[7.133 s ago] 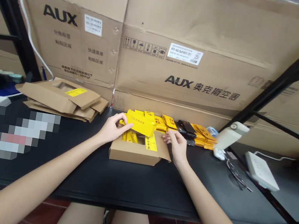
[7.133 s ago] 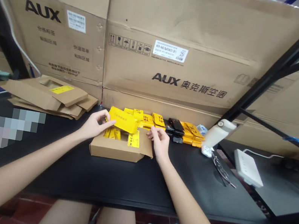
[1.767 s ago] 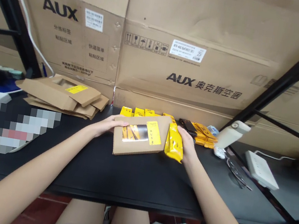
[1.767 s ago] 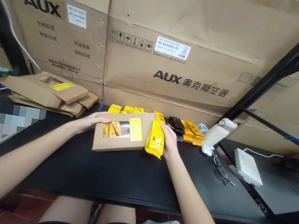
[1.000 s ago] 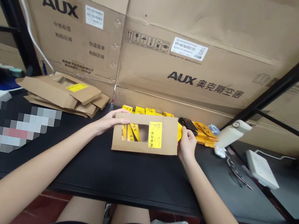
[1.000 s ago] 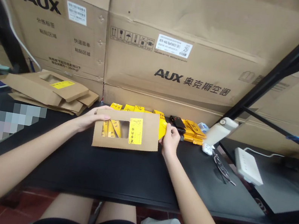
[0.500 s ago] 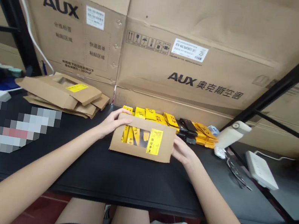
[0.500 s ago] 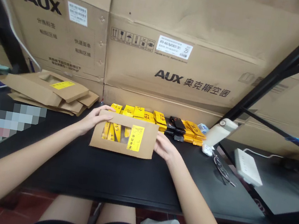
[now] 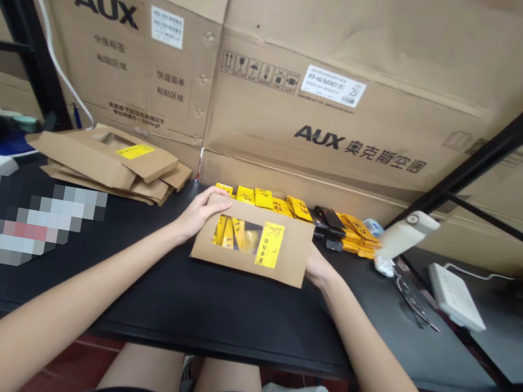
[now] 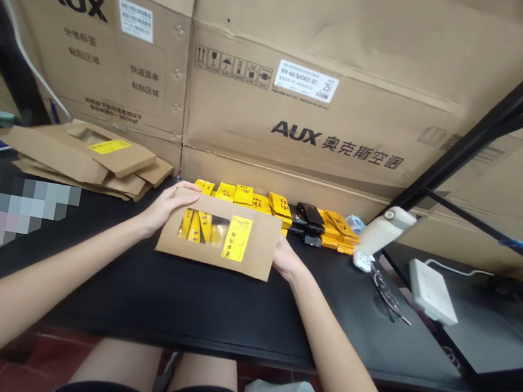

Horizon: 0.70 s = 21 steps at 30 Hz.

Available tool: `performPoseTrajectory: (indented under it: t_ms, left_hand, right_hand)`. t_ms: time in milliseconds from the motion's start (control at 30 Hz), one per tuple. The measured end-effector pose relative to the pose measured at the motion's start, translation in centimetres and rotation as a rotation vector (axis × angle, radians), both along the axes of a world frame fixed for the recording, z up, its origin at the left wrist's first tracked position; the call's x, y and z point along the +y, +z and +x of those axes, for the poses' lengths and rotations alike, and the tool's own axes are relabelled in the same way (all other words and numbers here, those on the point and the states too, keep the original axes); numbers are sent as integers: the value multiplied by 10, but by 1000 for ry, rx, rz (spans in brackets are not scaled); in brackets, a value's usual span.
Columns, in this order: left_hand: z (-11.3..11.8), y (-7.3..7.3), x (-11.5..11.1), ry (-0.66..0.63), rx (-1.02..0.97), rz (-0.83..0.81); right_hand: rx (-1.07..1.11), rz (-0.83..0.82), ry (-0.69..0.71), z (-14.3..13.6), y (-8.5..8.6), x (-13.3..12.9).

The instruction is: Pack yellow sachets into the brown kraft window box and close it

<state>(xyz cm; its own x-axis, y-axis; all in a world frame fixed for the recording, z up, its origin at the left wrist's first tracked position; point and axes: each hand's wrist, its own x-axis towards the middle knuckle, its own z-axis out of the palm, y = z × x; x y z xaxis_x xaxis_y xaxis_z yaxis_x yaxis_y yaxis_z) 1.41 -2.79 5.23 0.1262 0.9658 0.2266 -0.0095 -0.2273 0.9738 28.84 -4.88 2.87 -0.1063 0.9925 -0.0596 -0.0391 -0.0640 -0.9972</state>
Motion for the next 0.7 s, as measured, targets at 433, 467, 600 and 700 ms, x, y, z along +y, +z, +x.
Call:
performPoseTrajectory:
  t_ms: [433, 467, 600, 700]
  left_hand:
    - [6, -8, 0, 27, -46, 89]
    - [5, -8, 1, 26, -46, 92]
    - [5, -7, 1, 28, -67, 85]
    - [6, -6, 1, 36, -76, 78]
  right_hand:
    - [-3, -77, -16, -7, -1, -6]
    - [-7, -67, -20, -6, -1, -5]
    - [5, -27, -66, -4, 1, -1]
    - [23, -3, -108, -4, 2, 1]
